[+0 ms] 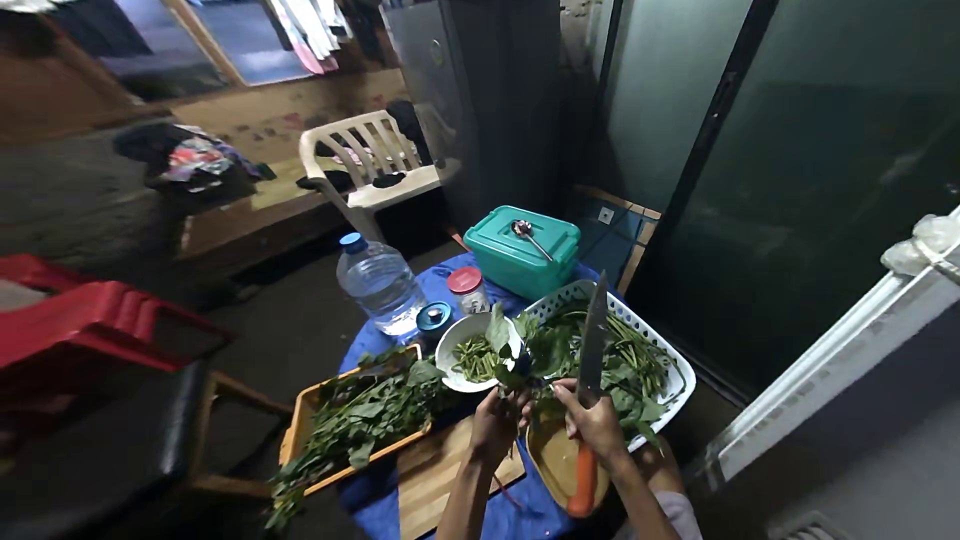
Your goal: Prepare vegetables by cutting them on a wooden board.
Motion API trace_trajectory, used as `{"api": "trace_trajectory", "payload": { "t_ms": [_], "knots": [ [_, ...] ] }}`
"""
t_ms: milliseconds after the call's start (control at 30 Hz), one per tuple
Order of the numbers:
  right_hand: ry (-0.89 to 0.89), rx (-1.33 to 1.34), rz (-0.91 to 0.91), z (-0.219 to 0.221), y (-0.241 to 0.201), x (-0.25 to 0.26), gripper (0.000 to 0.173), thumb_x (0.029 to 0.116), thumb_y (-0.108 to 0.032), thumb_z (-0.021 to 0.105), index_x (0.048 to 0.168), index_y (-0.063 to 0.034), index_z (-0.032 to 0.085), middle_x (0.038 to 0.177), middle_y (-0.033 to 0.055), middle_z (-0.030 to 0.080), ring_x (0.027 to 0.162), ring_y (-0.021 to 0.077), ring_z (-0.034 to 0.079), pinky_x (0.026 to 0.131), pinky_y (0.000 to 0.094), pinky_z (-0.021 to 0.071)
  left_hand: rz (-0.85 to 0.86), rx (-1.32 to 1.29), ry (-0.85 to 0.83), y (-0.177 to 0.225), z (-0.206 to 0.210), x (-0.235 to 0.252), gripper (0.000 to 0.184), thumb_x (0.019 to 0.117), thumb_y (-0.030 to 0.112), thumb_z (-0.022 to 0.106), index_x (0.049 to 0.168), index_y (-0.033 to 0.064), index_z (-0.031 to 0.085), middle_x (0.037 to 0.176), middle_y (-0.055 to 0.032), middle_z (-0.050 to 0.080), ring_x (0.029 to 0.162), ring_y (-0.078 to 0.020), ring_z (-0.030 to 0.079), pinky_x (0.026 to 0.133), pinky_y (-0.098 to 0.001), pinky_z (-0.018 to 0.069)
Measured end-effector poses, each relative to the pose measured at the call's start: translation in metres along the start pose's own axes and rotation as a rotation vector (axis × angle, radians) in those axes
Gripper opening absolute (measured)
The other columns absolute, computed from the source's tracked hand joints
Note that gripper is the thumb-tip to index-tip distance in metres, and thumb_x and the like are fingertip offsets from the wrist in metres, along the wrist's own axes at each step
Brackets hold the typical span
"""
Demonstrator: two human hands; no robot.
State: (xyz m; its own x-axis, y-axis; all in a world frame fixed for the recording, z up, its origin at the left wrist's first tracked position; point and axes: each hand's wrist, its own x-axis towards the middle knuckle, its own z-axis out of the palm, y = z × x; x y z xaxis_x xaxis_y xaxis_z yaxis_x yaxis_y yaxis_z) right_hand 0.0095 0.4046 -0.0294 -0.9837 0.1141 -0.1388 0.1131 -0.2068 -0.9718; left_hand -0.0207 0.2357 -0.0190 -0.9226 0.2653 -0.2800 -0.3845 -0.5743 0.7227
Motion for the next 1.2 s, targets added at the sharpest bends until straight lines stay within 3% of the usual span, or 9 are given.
{"api": "trace_trajectory", "payload": {
  "t_ms": [233, 433, 533, 600, 767, 900, 1033, 1133, 1200],
  "knots": [
    [-0.094, 0.015, 0.119, 0.019, 0.012, -0.002, 0.021, 0.0958, -0.018, 0.072, 0.104, 0.0002, 0.068, 0.061, 0.0003, 0.061, 0.044, 0.0062, 0.052, 0.047, 0.0238, 0.0502, -0.071, -0.042, -0.038, 0.004, -0.015, -0.008, 0.05, 0.1064, 0.023, 0.014, 0.085, 0.01, 0.058, 0.067, 0.0008, 0.058, 0.05, -0.0039, 0.053, 0.044, -0.0156, 0.0425],
    [-0.058, 0.072, 0.052, 0.009, 0.009, -0.003, 0.016, 0.0988, -0.009, 0.064, 0.11, 0.0026, 0.068, 0.078, 0.0034, 0.068, 0.044, 0.0035, 0.049, 0.045, 0.0207, 0.0482, 0.165, 0.412, 0.325, -0.002, -0.065, -0.023, 0.029, 0.107, 0.014, 0.028, 0.114, 0.0038, 0.055, 0.089, -0.0055, 0.071, 0.057, -0.0083, 0.06, 0.05, -0.0218, 0.0496],
    [-0.027, 0.096, 0.085, 0.001, 0.008, -0.004, 0.016, 0.0986, -0.007, 0.064, 0.11, 0.0038, 0.068, 0.077, 0.0051, 0.068, 0.044, 0.0042, 0.048, 0.044, 0.0209, 0.048, 0.099, 0.953, 0.533, -0.013, -0.106, -0.035, 0.032, 0.1077, 0.016, 0.048, 0.13, -0.0048, 0.055, 0.119, -0.0213, 0.065, 0.091, -0.0271, 0.071, 0.077, -0.0419, 0.06],
    [-0.038, 0.078, 0.09, -0.001, 0.009, -0.007, 0.016, 0.0988, -0.007, 0.064, 0.11, 0.0035, 0.068, 0.073, 0.0037, 0.066, 0.043, 0.0039, 0.047, 0.044, 0.0205, 0.047, 0.07, 1.177, 0.587, -0.018, -0.116, -0.045, 0.048, 0.1035, 0.023, 0.06, 0.141, -0.0048, 0.053, 0.141, -0.0335, 0.051, 0.12, -0.0458, 0.061, 0.101, -0.0585, 0.0499],
    [-0.203, -0.164, -0.016, -0.004, 0.023, -0.012, 0.023, 0.0984, -0.014, 0.066, 0.118, -0.0026, 0.071, 0.089, 0.0011, 0.072, 0.05, 0.0019, 0.052, 0.048, 0.0211, 0.0494, 0.054, 0.801, 0.387, -0.017, -0.051, -0.054, 0.03, 0.1074, 0.023, 0.053, 0.105, -0.0007, 0.071, 0.094, -0.0086, 0.072, 0.08, -0.0152, 0.069, 0.073, -0.0331, 0.059],
    [-0.24, -0.397, -0.362, 0.0, 0.046, -0.018, 0.021, 0.0921, -0.017, 0.072, 0.108, -0.0046, 0.076, 0.103, 0.0074, 0.074, 0.08, 0.0088, 0.069, 0.073, 0.0269, 0.0592, -0.11, 0.561, 0.228, -0.027, -0.024, -0.045, 0.036, 0.1096, 0.028, 0.049, 0.106, 0.0014, 0.072, 0.087, -0.0045, 0.072, 0.075, -0.0115, 0.068, 0.068, -0.0279, 0.0572],
    [-0.263, -0.426, -0.403, -0.005, 0.065, -0.028, 0.028, 0.0941, -0.027, 0.069, 0.108, -0.0043, 0.078, 0.1, 0.0063, 0.076, 0.09, 0.0103, 0.071, 0.086, 0.0304, 0.0586, -0.12, 0.503, 0.262, -0.035, -0.026, -0.04, 0.021, 0.1055, 0.017, 0.057, 0.107, -0.0006, 0.07, 0.091, -0.0075, 0.071, 0.078, -0.0135, 0.067, 0.07, -0.0299, 0.0569],
    [-0.312, -0.253, -0.159, -0.007, 0.059, -0.034, 0.055, 0.1058, -0.044, 0.041, 0.129, 0.0007, 0.065, 0.068, -0.0056, 0.062, 0.052, 0.0022, 0.053, 0.052, 0.0238, 0.0498, -0.054, 0.556, 0.241, -0.035, -0.027, -0.043, 0.018, 0.1049, 0.013, 0.058, 0.101, -0.0006, 0.069, 0.085, -0.0048, 0.07, 0.073, -0.011, 0.067, 0.067, -0.0272, 0.0578],
    [-0.355, -0.11, -0.033, -0.007, 0.056, -0.034, 0.074, 0.1062, -0.055, 0.025, 0.143, 0.0033, 0.052, 0.061, -0.0061, 0.058, 0.045, 0.004, 0.049, 0.045, 0.0244, 0.0477, -0.008, 0.606, 0.219, -0.039, -0.026, -0.046, 0.018, 0.1041, 0.013, 0.059, 0.099, -0.0007, 0.07, 0.082, -0.004, 0.07, 0.069, -0.0101, 0.066, 0.064, -0.0264, 0.0572]
  ]
}}
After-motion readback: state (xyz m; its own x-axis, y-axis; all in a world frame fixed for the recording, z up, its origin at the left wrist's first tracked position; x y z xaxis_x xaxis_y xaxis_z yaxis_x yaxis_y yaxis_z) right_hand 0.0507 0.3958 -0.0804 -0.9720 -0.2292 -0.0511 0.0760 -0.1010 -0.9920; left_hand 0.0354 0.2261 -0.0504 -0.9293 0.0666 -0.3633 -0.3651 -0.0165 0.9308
